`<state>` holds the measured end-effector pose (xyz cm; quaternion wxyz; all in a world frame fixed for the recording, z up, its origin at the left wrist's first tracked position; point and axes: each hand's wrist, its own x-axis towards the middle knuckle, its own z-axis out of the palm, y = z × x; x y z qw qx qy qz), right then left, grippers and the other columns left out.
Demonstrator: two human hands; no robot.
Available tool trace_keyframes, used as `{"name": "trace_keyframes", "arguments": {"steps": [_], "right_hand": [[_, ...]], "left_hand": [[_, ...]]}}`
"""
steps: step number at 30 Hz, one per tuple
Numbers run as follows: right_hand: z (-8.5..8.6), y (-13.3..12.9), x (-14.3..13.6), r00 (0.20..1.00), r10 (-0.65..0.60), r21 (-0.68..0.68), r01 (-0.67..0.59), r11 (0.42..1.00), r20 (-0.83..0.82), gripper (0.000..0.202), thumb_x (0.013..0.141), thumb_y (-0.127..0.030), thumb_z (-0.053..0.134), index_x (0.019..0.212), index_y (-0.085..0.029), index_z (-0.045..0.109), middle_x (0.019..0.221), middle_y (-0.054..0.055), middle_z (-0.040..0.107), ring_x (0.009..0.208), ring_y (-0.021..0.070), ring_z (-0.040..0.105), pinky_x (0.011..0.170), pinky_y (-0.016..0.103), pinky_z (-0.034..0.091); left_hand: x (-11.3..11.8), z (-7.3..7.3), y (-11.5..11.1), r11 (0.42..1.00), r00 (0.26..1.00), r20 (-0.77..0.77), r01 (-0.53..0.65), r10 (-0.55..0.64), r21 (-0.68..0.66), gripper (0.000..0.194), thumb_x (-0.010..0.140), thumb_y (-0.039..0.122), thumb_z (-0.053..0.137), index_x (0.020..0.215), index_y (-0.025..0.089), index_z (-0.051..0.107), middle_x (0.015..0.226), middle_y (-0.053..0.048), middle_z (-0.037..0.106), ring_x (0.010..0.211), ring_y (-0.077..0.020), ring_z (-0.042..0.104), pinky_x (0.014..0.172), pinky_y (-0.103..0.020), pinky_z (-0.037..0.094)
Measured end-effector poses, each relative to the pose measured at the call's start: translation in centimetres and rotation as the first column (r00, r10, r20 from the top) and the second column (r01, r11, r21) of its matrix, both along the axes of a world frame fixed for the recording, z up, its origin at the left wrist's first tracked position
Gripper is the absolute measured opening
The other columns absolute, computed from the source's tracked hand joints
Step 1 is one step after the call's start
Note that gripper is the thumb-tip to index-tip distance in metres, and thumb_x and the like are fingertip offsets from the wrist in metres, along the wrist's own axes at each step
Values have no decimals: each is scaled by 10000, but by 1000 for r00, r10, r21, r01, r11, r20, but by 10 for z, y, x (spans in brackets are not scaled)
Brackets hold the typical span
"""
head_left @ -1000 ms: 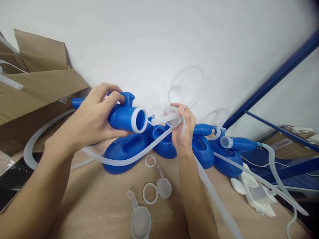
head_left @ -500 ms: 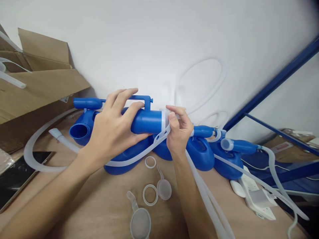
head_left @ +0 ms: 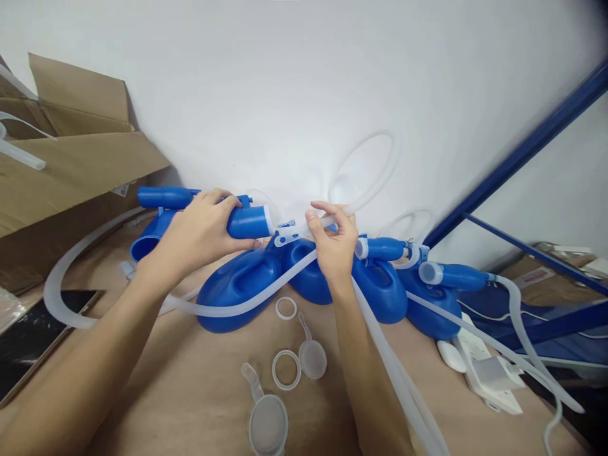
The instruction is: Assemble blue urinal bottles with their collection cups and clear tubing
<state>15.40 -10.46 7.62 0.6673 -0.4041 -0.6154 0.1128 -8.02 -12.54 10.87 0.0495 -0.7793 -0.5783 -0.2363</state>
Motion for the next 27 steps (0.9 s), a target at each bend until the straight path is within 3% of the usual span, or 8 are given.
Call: {"name": "trace_keyframes", "arguments": {"steps": [3, 6, 8, 12, 16, 20, 27], "right_hand": [[-9, 13, 6, 1000, -18, -48, 19, 999, 17, 287, 869, -497, 760, 1016, -256, 807, 1081, 72, 627, 1023, 227, 595, 725, 313, 551], [-15, 22, 12, 999, -28, -82, 30, 996, 33, 296, 876, -487, 761, 1056, -257, 810, 1159, 86, 610, 1101, 246, 607, 836, 367, 577], [-18, 25, 15, 997, -47, -79, 52, 996, 65, 295, 894, -478, 753, 1093, -267, 808, 1165, 82, 590, 1131, 251, 619, 954, 417, 566], [-20, 28, 21, 987, -74, -80, 86, 993, 141, 283, 927, -454, 732, 1132, -274, 806, 1139, 73, 551, 1157, 251, 621, 1088, 455, 516], [-21, 30, 23, 980, -76, -74, 91, 993, 184, 273, 945, -457, 719, 1137, -283, 803, 1132, 73, 553, 1146, 253, 620, 1119, 472, 498], [-22, 30, 22, 977, -74, -72, 90, 993, 201, 285, 947, -473, 714, 1140, -282, 802, 1129, 74, 562, 1135, 254, 627, 1117, 474, 499], [-20, 27, 20, 978, -49, -104, 72, 992, 203, 286, 944, -460, 709, 1146, -277, 797, 1160, 84, 568, 1162, 265, 633, 1131, 498, 487]], "left_hand": [[10, -20, 20, 987, 996, 65, 65, -56, -148, 721, 802, 752, 703, 1198, 153, 646, 1225, -170, 670, 1154, -383, 650, 1014, -493, 537], [23, -37, 30, 966, 989, 72, 138, -125, -217, 719, 792, 628, 749, 1305, 140, 625, 1329, -183, 628, 1216, -382, 638, 1039, -471, 530], [25, -41, 32, 969, 995, 19, 104, -103, -225, 748, 764, 526, 780, 1393, 168, 591, 1441, -193, 557, 1286, -405, 603, 1065, -491, 518], [18, -36, 25, 953, 996, -62, 44, -66, -299, 800, 765, 457, 763, 1490, 215, 526, 1521, -198, 498, 1205, -420, 651, 930, -504, 576], [10, -26, 15, 940, 985, -103, 98, -138, -326, 775, 731, 347, 737, 1476, 274, 536, 1567, -144, 492, 1165, -398, 679, 802, -446, 596], [9, -26, 12, 944, 972, -145, 137, -187, -299, 774, 707, 269, 741, 1459, 279, 560, 1544, -128, 529, 1185, -392, 676, 860, -454, 589], [1, -21, 18, 893, 950, 12, 298, -313, -337, 931, 675, 478, 870, 1513, 238, 543, 1499, -132, 589, 1316, -375, 610, 1096, -443, 493]]}}
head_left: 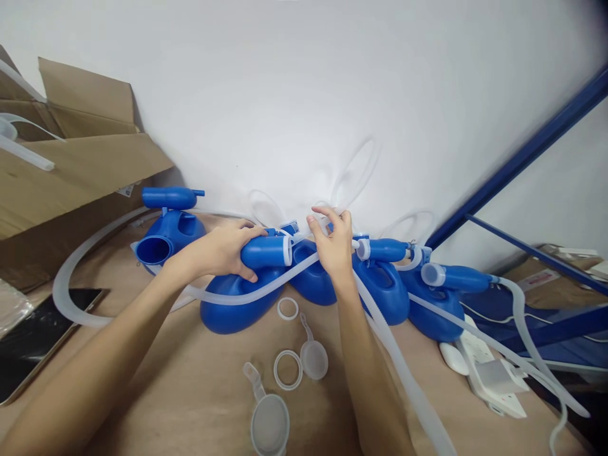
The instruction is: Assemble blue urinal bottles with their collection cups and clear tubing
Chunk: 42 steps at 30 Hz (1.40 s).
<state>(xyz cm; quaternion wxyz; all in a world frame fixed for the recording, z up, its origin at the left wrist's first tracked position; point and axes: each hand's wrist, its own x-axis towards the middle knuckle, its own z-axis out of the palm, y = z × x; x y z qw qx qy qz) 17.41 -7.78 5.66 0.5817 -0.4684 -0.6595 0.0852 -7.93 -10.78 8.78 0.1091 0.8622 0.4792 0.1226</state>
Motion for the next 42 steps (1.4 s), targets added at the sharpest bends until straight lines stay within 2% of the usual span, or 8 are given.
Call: {"name": "trace_keyframes", "arguments": {"steps": [8, 13, 21, 25, 32, 37, 39, 42], "right_hand": [[6, -2, 4, 994, 3, 15, -1, 1000, -106, 325, 927, -505, 706, 1136, -269, 787, 1155, 86, 622, 1117, 256, 629, 1039, 462, 533], [11, -1, 7, 969, 45, 72, -28, 997, -244, 356, 948, -540, 671, 1154, -267, 770, 1152, 70, 675, 1095, 246, 628, 1036, 438, 510], [10, -4, 1, 975, 102, -3, -104, 995, -198, 306, 904, -506, 726, 1083, -266, 788, 1125, 59, 663, 1051, 227, 623, 1040, 422, 496], [15, -9, 3, 973, 158, -54, -169, 984, -169, 292, 889, -506, 750, 1078, -288, 798, 1053, 36, 626, 1019, 219, 605, 1038, 418, 483], [19, -13, 3, 976, 187, -75, -196, 978, -115, 307, 887, -491, 754, 1097, -272, 803, 1020, 36, 592, 988, 212, 602, 1010, 411, 495], [12, -9, 0, 989, 130, -51, -134, 990, -67, 324, 893, -510, 744, 1111, -277, 801, 1039, 52, 583, 1051, 233, 593, 1004, 407, 530], [9, -8, -2, 995, 93, -37, -95, 995, -43, 316, 905, -513, 733, 1105, -279, 803, 1054, 63, 584, 1074, 246, 592, 1008, 419, 535], [7, -8, -5, 1000, 27, -41, -27, 999, -7, 315, 954, -519, 669, 1107, -278, 801, 1045, 71, 571, 1055, 254, 590, 1027, 445, 528]], "left_hand": [[-9, 32, -44, 998, 999, 22, 24, -23, -54, 740, 713, 614, 831, 1327, 272, 599, 1129, -21, 747, 962, -286, 714, 844, -349, 534], [16, 29, -83, 901, 929, 12, 362, -369, -238, 585, 737, 423, 839, 1285, 336, 654, 1124, 32, 754, 910, -232, 724, 783, -303, 524], [103, -40, -94, 845, 814, -272, 535, -513, 5, 539, 797, 321, 819, 1301, 235, 646, 1103, -87, 764, 868, -316, 727, 698, -415, 538], [113, -70, -57, 746, 746, -135, 663, -652, 62, 584, 881, 145, 710, 1426, 319, 597, 1443, -59, 662, 1244, -288, 675, 1015, -406, 532], [125, -101, -43, 742, 734, -160, 670, -660, 16, 751, 925, 65, 633, 1610, 296, 429, 1696, -146, 405, 1516, -355, 463, 1200, -602, 418], [94, -48, -71, 819, 831, -171, 553, -529, 155, 511, 969, 124, 648, 1460, 254, 597, 1592, -140, 548, 1466, -365, 518, 1135, -495, 478], [71, -10, -83, 810, 810, -51, 586, -584, 32, 144, 1026, 243, 620, 1119, 247, 729, 1163, -46, 774, 1082, -235, 729, 887, -305, 552], [47, 23, -78, 935, 922, 160, 355, -353, 16, 318, 1100, 348, 441, 971, 237, 710, 784, 15, 729, 680, -153, 673, 642, -253, 478]]}}
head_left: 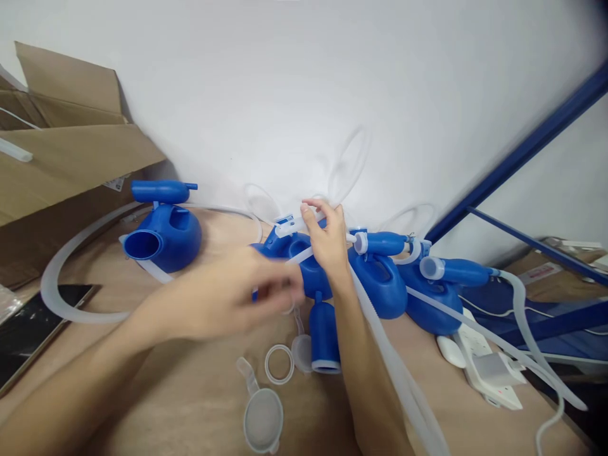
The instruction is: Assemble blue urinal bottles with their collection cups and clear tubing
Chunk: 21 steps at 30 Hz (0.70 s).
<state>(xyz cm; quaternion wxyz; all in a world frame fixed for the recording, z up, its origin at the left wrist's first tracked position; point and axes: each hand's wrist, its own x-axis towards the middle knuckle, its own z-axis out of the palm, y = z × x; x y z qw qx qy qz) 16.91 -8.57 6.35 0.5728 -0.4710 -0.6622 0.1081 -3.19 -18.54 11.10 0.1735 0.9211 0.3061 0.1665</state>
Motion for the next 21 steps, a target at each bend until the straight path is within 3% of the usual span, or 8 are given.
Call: {"name": "trace_keyframes", "arguments": {"steps": [1, 2, 4, 6, 8, 13, 17, 21], "right_hand": [[-1, 0, -1, 1000, -23, -10, 23, 1000, 16, 319, 970, -518, 644, 1109, -277, 800, 1041, 73, 565, 1042, 254, 588, 1034, 453, 523], [-2, 0, -1, 999, -40, -24, 40, 999, 35, 324, 983, -517, 623, 1108, -275, 799, 1039, 74, 561, 1034, 255, 584, 1043, 458, 518], [-3, 1, 0, 996, -51, -57, 55, 997, 73, 335, 999, -521, 595, 1099, -272, 795, 1038, 73, 553, 1017, 254, 578, 1057, 466, 507], [-3, 2, 2, 994, -54, -84, 62, 995, 95, 347, 1012, -533, 570, 1101, -273, 782, 1038, 70, 546, 1004, 252, 574, 1067, 470, 498], [-2, 4, 4, 992, -56, -113, 69, 991, 114, 359, 1025, -536, 544, 1172, -282, 751, 1060, 71, 532, 1015, 257, 576, 1084, 485, 483], [14, 18, 1, 956, 55, -301, 37, 953, 289, 427, 1037, -459, 520, 1412, -282, 625, 1164, 95, 465, 1060, 277, 608, 1138, 535, 430], [28, 32, -5, 910, 118, -366, 40, 930, 398, 414, 1039, -401, 514, 1413, -263, 629, 1176, 94, 449, 1089, 279, 620, 1169, 517, 398], [22, 38, -12, 913, 193, -471, -1, 882, 360, 383, 1045, -418, 513, 1360, -244, 644, 1159, 81, 472, 996, 235, 623, 1149, 469, 414]], "left_hand": [[-4, 0, 9, 971, 976, 29, -219, 217, 92, 330, 1095, 383, 434, 1004, 219, 706, 812, -11, 735, 708, -179, 678, 665, -275, 480], [-5, -6, 20, 891, 904, 12, -423, 427, 165, 331, 1080, 415, 453, 1069, 198, 703, 907, -54, 758, 796, -227, 705, 707, -307, 497], [-5, -28, 46, 763, 753, -143, -610, 642, 214, 403, 1029, 472, 559, 1250, 155, 672, 1201, -156, 749, 1002, -339, 726, 788, -380, 534], [-4, -51, 68, 812, 751, -325, -571, 575, 120, 545, 959, 479, 676, 1359, 112, 626, 1337, -215, 697, 1137, -392, 703, 884, -420, 554], [-5, -65, 81, 848, 779, -363, -525, 512, 69, 519, 947, 407, 693, 1378, 125, 628, 1355, -205, 700, 1194, -380, 692, 944, -418, 555], [-28, -68, 82, 901, 853, -316, -434, 416, 12, 488, 901, 248, 691, 1388, 230, 660, 1364, -102, 730, 1262, -311, 682, 1037, -361, 530], [-57, -75, 79, 919, 913, -211, -379, 350, -114, 546, 883, 247, 667, 1424, 203, 599, 1415, -102, 700, 1291, -278, 663, 1092, -343, 502], [-73, -85, 81, 930, 946, -96, -323, 310, -177, 481, 905, 306, 618, 1371, 194, 585, 1396, -97, 706, 1274, -262, 669, 1097, -339, 500]]}}
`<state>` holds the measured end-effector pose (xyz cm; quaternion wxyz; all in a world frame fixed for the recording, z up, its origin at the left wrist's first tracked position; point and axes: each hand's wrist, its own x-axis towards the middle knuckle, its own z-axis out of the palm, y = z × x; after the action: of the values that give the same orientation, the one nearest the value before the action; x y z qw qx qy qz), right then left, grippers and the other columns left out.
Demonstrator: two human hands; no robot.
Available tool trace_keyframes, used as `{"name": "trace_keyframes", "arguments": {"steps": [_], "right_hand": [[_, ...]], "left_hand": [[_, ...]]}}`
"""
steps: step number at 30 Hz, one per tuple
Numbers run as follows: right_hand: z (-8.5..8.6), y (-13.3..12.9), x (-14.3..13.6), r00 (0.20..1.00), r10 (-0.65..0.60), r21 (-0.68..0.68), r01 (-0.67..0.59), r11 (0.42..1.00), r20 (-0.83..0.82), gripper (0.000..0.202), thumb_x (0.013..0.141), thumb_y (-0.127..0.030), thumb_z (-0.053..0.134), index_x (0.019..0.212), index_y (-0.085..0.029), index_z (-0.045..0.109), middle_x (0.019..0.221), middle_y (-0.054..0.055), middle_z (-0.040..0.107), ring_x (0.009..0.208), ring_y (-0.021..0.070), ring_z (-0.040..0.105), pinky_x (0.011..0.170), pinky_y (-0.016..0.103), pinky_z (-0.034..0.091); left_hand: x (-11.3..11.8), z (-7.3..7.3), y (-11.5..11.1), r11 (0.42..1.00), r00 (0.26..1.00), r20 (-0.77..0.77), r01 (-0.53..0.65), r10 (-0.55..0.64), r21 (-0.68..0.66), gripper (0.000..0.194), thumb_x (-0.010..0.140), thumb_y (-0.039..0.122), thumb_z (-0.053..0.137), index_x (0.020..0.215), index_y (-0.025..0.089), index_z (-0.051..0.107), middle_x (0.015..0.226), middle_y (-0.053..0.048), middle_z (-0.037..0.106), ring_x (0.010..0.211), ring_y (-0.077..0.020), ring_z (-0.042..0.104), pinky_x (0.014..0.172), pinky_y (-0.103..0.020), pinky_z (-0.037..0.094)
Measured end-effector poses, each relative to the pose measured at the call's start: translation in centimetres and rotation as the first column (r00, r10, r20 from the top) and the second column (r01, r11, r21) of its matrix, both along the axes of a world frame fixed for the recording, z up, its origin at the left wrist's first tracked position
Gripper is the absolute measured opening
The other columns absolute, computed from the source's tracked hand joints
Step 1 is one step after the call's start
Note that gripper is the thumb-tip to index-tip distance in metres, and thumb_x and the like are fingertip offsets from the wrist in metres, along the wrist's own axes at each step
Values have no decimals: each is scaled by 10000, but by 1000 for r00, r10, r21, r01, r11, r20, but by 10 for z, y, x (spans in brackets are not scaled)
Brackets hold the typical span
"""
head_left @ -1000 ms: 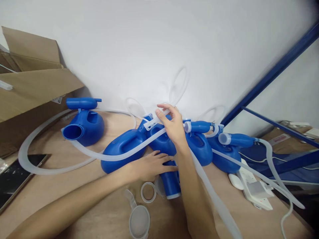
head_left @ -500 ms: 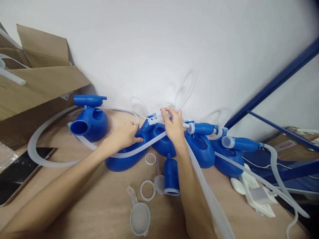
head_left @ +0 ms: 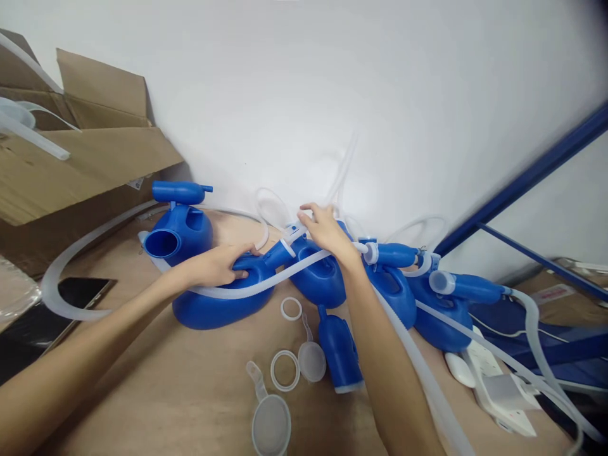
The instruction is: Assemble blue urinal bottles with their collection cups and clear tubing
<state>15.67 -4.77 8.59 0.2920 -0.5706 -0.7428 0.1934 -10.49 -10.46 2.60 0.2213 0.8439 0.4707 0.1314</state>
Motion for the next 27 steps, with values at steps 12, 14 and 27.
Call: {"name": "trace_keyframes", "arguments": {"steps": [12, 14, 27], "right_hand": [[-73, -1, -23, 966, 100, -30, -110, 993, -240, 268, 996, -473, 486, 957, -249, 629, 848, 5, 572, 1007, 246, 563, 1039, 403, 435], [-78, 0, -26, 940, 129, -6, -138, 990, -314, 293, 997, -474, 451, 940, -246, 626, 881, 10, 606, 989, 232, 575, 1013, 378, 454], [-92, 0, -13, 801, 383, 42, -411, 910, -460, 536, 1048, -629, 349, 1085, -261, 737, 1117, 43, 743, 1159, 241, 674, 1131, 397, 477]], "left_hand": [[3, -3, -5, 993, 999, -44, -19, 24, 112, 537, 907, 368, 577, 1412, 186, 582, 1374, -109, 718, 1200, -290, 710, 1101, -376, 507], [3, -3, -6, 994, 998, -52, -16, 22, 110, 534, 911, 370, 571, 1415, 192, 582, 1395, -105, 710, 1216, -288, 705, 1109, -375, 503], [8, 1, -10, 991, 997, -61, -36, 44, 130, 517, 912, 296, 547, 1412, 178, 597, 1328, -110, 746, 1158, -285, 736, 1083, -371, 520]]}}
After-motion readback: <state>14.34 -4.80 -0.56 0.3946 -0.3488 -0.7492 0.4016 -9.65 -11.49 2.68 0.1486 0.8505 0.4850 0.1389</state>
